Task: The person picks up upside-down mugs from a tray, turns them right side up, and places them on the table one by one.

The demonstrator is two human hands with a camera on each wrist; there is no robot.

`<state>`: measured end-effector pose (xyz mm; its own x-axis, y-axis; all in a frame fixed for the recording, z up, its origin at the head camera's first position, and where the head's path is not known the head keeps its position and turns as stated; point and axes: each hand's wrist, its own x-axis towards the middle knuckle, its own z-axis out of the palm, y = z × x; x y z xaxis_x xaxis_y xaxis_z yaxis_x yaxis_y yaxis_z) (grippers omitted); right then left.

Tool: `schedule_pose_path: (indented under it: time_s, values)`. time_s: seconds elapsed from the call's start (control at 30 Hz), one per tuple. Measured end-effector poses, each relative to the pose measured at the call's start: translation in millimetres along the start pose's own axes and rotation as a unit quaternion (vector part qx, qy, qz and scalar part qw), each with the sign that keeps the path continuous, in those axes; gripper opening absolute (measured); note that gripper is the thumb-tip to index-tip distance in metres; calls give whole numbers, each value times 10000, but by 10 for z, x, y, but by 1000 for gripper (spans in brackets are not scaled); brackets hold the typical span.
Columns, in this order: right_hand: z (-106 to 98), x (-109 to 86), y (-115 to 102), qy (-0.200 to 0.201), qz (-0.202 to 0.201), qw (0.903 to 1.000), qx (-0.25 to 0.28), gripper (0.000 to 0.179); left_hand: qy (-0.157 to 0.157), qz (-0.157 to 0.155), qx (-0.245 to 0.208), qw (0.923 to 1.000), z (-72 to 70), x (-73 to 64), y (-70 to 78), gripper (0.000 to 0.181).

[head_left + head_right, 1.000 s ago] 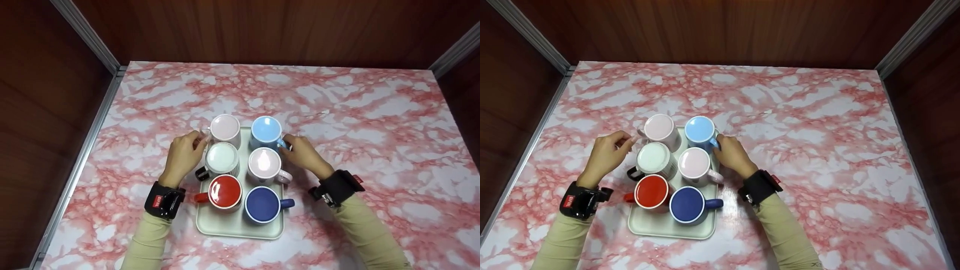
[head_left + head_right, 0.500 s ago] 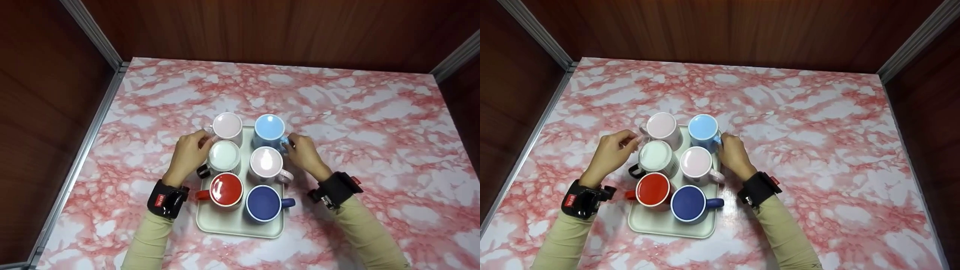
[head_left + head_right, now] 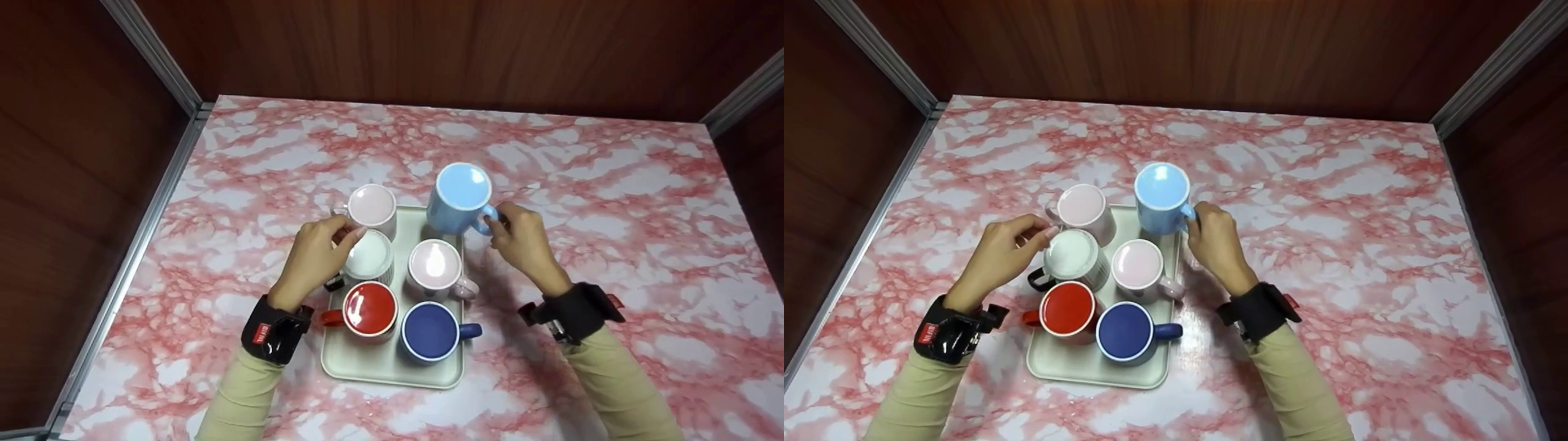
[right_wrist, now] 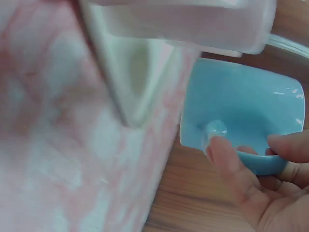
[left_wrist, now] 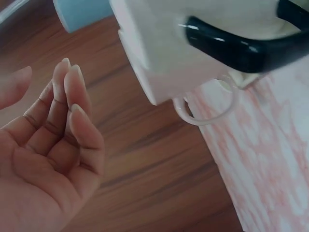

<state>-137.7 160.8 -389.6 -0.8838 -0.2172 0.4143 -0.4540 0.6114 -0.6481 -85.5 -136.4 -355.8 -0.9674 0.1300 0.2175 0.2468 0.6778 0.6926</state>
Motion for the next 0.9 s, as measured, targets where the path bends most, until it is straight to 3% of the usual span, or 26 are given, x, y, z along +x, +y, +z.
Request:
schedule_pose_path:
  time_s: [0.17, 0.3, 0.43, 0.53, 0.6, 0.63, 0.67, 0.7, 0.73, 0.83, 0.87, 0.9]
  values:
    - [-167, -23, -169, 141, 722, 9899, 1215, 6, -123, 377, -203, 9990, 15, -21, 183, 14]
    - [-246, -80, -312, 229, 1293, 9629, 2359, 8, -597, 671, -522, 9946, 48, -42, 371, 14]
    - [-296, -159, -433, 252, 1691, 9285, 3297, 13, -1207, 863, -870, 9851, 121, -45, 552, 18]
    - [-305, -224, -490, 341, 1851, 9033, 3855, 16, -1608, 710, -1252, 9764, 230, -34, 660, 21]
    - [-296, -264, -515, 425, 1918, 8818, 4288, 16, -1776, 321, -1704, 9687, 336, -27, 713, 23]
    - [-289, -281, -525, 457, 1930, 8688, 4537, 16, -1844, -3, -2112, 9599, 396, -25, 736, 23]
    - [-280, -298, -535, 476, 1941, 8545, 4795, 15, -1896, -390, -2664, 9442, 459, -23, 757, 23]
    - [-271, -314, -543, 477, 1926, 8388, 5069, 13, -1891, -815, -3267, 9224, 522, -22, 775, 23]
    - [-261, -331, -549, 470, 1899, 8228, 5336, 12, -1838, -1264, -3906, 8931, 583, -19, 792, 23]
    - [-234, -371, -568, 310, 1817, 7844, 5922, 12, -1417, -2355, -5512, 7878, 728, -11, 840, 17]
    - [-226, -384, -574, 245, 1810, 7769, 6025, 12, -1260, -2589, -5855, 7579, 761, -8, 859, 13]
    - [-219, -398, -576, 180, 1803, 7710, 6105, 12, -1111, -2721, -6072, 7382, 793, -5, 873, 10]
